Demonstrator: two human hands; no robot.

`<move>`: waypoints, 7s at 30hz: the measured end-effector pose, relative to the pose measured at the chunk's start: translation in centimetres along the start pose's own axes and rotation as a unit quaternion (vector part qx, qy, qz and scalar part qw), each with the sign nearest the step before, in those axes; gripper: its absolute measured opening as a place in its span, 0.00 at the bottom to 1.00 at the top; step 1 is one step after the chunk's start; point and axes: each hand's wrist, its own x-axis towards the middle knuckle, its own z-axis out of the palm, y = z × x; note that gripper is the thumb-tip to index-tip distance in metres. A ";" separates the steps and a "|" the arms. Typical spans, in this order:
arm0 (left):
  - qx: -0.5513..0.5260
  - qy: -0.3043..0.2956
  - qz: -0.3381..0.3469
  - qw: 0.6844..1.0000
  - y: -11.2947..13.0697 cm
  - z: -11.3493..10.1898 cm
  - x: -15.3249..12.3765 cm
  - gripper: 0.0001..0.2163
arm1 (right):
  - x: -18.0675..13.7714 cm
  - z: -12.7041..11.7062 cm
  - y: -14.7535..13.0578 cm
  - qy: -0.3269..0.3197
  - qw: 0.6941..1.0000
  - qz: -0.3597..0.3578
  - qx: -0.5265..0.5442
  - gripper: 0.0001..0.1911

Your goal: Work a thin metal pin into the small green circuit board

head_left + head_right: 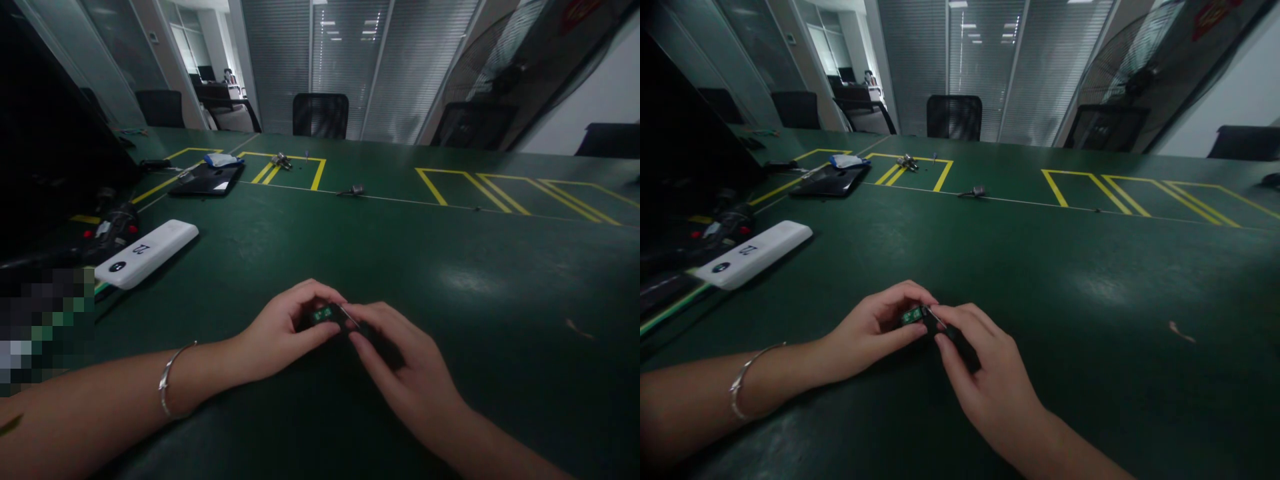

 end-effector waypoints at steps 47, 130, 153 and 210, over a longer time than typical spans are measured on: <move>-0.092 0.045 -0.039 0.994 0.1 0.1 0.3 0.08 | 0.3 0.2 -0.3 0.019 0.999 -0.013 -0.022 0.17; -0.113 0.071 -0.029 0.991 -0.2 -0.1 0.0 0.09 | 0.3 0.3 -0.4 0.030 0.998 -0.007 0.056 0.19; 0.019 0.022 -0.013 0.999 -0.7 -0.2 -0.1 0.10 | -0.1 0.4 0.0 0.046 0.993 0.074 0.082 0.13; 0.137 0.024 -0.013 0.990 -0.8 -0.3 0.0 0.19 | -0.2 0.5 -0.2 -0.089 0.969 0.174 -0.150 0.10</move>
